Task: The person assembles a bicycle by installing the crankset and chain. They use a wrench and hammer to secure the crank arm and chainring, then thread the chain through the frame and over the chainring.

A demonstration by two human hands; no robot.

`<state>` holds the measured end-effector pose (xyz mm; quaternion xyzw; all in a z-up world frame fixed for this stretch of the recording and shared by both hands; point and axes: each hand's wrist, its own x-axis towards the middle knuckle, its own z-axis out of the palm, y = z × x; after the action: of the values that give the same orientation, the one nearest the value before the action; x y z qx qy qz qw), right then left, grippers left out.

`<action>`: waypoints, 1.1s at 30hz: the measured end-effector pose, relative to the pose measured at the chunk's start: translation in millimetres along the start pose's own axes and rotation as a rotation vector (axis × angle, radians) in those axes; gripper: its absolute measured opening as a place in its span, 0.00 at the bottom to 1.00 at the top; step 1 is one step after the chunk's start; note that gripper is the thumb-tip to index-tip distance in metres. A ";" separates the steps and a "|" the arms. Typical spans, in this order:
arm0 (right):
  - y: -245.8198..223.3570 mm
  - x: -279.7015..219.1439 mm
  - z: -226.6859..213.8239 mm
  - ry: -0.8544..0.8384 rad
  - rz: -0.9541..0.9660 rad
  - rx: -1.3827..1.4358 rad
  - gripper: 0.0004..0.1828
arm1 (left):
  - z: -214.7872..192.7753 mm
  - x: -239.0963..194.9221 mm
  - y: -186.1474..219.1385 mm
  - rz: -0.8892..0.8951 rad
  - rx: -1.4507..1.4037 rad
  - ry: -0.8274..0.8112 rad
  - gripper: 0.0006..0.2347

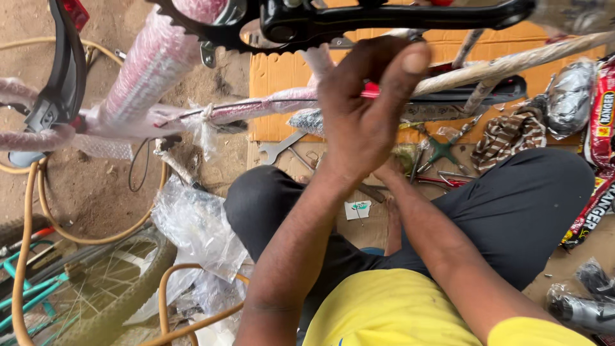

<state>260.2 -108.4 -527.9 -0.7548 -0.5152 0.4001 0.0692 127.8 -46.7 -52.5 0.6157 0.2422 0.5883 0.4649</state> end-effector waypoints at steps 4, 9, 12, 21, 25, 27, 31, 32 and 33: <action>-33.9 7.2 31.7 -0.112 0.056 0.026 0.17 | 9.2 5.2 -0.1 -0.091 -0.104 -0.058 0.17; -45.4 -3.2 6.3 -0.121 0.146 0.116 0.16 | 13.5 14.1 5.6 -0.095 0.003 -0.082 0.19; -53.7 -15.0 -13.6 -0.102 0.212 0.289 0.15 | 15.1 15.5 4.3 -0.143 0.156 -0.113 0.17; -75.1 -65.0 -101.3 -0.014 0.343 1.127 0.12 | -13.8 15.0 -7.9 -0.317 -0.053 0.012 0.10; -92.0 -104.9 -133.7 -0.041 0.218 1.352 0.08 | -22.1 11.5 -13.6 -0.358 -0.310 -0.065 0.10; -109.5 -129.6 -149.5 0.038 0.180 1.168 0.08 | -24.0 11.9 -16.9 -0.352 -0.275 -0.080 0.10; -150.9 -205.8 -198.2 0.223 -0.208 0.544 0.08 | -39.4 11.7 -11.9 -0.408 0.105 0.027 0.08; -163.0 -222.5 -211.1 0.244 -0.272 0.652 0.08 | -44.8 14.8 -13.7 -0.366 0.121 0.009 0.08; -174.7 -240.4 -220.9 0.251 -0.323 0.764 0.09 | -51.6 11.6 -15.1 -0.342 0.142 -0.007 0.08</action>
<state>247.4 -160.5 -161.5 -0.6273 -0.4291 0.4513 0.4677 84.8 -15.3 -66.1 0.5988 0.3828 0.4799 0.5144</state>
